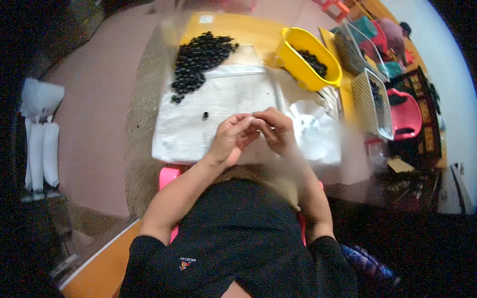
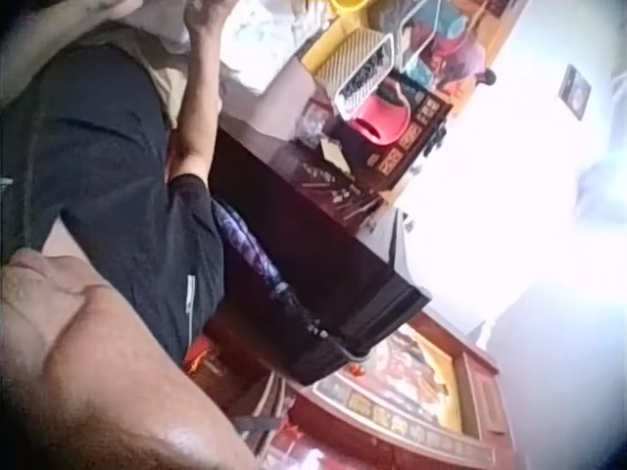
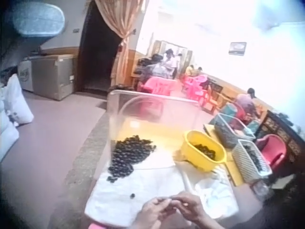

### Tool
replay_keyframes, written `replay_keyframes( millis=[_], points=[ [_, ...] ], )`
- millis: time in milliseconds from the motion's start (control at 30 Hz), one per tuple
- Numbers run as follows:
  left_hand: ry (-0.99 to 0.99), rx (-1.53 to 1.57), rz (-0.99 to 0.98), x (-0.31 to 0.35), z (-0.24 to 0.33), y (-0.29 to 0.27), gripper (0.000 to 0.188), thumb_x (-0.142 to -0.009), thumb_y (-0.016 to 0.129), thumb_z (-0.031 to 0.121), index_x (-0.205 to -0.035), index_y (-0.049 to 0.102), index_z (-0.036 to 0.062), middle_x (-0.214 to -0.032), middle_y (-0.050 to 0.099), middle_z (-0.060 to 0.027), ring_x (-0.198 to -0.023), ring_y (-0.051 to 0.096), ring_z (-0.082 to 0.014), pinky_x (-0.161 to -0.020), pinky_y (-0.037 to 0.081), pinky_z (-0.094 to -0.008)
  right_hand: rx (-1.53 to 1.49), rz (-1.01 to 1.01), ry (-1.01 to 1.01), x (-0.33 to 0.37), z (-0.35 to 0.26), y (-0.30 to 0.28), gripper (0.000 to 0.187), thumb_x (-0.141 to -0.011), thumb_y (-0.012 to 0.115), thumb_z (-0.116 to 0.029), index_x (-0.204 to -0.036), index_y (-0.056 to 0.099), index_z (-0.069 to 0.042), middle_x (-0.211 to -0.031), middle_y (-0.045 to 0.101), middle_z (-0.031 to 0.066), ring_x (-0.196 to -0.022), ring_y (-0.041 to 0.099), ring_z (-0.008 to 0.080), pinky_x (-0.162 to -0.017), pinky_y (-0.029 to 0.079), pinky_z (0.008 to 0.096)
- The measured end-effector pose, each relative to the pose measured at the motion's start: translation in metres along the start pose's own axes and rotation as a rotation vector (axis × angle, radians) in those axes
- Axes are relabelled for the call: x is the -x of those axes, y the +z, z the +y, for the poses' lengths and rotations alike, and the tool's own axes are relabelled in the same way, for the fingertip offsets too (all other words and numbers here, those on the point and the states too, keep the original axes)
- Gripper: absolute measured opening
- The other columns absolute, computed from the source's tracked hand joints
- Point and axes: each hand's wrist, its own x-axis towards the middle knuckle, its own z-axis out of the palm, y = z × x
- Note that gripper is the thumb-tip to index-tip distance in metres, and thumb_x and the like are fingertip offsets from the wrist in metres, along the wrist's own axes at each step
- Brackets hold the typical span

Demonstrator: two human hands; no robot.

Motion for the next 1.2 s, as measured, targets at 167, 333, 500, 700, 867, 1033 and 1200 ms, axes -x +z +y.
replay_keyframes(
  millis=[167,333,500,700,867,1033,1200],
  points=[
    [-0.013,-0.074,-0.04,0.0,0.003,-0.001,0.019,-0.092,0.063,0.012,-0.108,0.057,0.0028,-0.099,0.067,-0.0103,-0.091,0.066,-0.0182,-0.087,0.054,-0.0328,-0.001,-0.018,-0.08,0.007,-0.003,-0.002,0.025,-0.084,0.063,0.003,-0.109,0.066,-0.002,-0.085,0.063,0.0107,-0.073,0.06,0.0222,-0.067,0.048,0.0299],
    [-0.042,-0.149,-0.027,-0.003,0.004,-0.001,0.018,-0.09,0.065,0.01,-0.105,0.06,0.0014,-0.098,0.066,-0.0097,-0.089,0.066,-0.0181,-0.085,0.055,-0.0327,0.017,-0.052,-0.02,0.017,-0.006,-0.011,0.028,-0.084,0.065,0.003,-0.111,0.065,-0.002,-0.087,0.063,0.0104,-0.074,0.061,0.0203,-0.067,0.049,0.0283],
    [0.002,-0.29,-0.062,-0.003,0.001,0.002,0.017,-0.09,0.065,0.008,-0.104,0.06,0.0002,-0.097,0.066,-0.0094,-0.087,0.066,-0.0174,-0.081,0.056,-0.031,-0.043,0.002,0.075,0.026,0.001,-0.008,0.029,-0.083,0.068,0.002,-0.111,0.066,-0.002,-0.087,0.063,0.0101,-0.073,0.061,0.0176,-0.065,0.048,0.0277],
    [0.049,-0.353,-0.077,-0.002,0.001,0.002,0.019,-0.089,0.066,0.007,-0.105,0.057,0.0,-0.096,0.065,-0.0099,-0.084,0.066,-0.0169,-0.078,0.057,-0.0308,0.145,-0.036,-0.028,0.029,-0.007,-0.009,0.033,-0.083,0.068,0.001,-0.115,0.064,-0.004,-0.089,0.063,0.0101,-0.072,0.061,0.0183,-0.066,0.049,0.0298],
    [0.048,-0.376,-0.033,-0.002,-0.002,-0.002,0.019,-0.089,0.066,0.007,-0.105,0.058,0.0004,-0.092,0.064,-0.0083,-0.081,0.065,-0.0158,-0.076,0.057,-0.0302,0.078,0.012,0.02,0.04,0.002,-0.023,0.031,-0.08,0.068,0.004,-0.11,0.064,-0.003,-0.093,0.064,0.01,-0.076,0.062,0.0185,-0.064,0.05,0.028],
    [0.061,-0.375,0.003,-0.003,-0.002,0.001,0.016,-0.089,0.066,0.006,-0.102,0.06,0.0011,-0.091,0.063,-0.0064,-0.08,0.063,-0.0138,-0.075,0.056,-0.0285,0.06,0.176,0.277,0.058,0.024,-0.077,0.023,-0.079,0.071,0.003,-0.101,0.067,-0.002,-0.089,0.065,0.0084,-0.075,0.063,0.0169,-0.065,0.05,0.0263],
    [0.051,-0.379,0.01,-0.001,-0.002,0.0,0.014,-0.088,0.067,0.007,-0.1,0.061,0.0014,-0.089,0.064,-0.0058,-0.079,0.062,-0.0128,-0.075,0.056,-0.0284,0.654,0.051,0.352,0.072,0.025,-0.114,0.019,-0.079,0.069,-0.004,-0.099,0.069,-0.002,-0.089,0.068,0.0147,-0.077,0.067,0.0242,-0.07,0.052,0.0324]
  ],
)
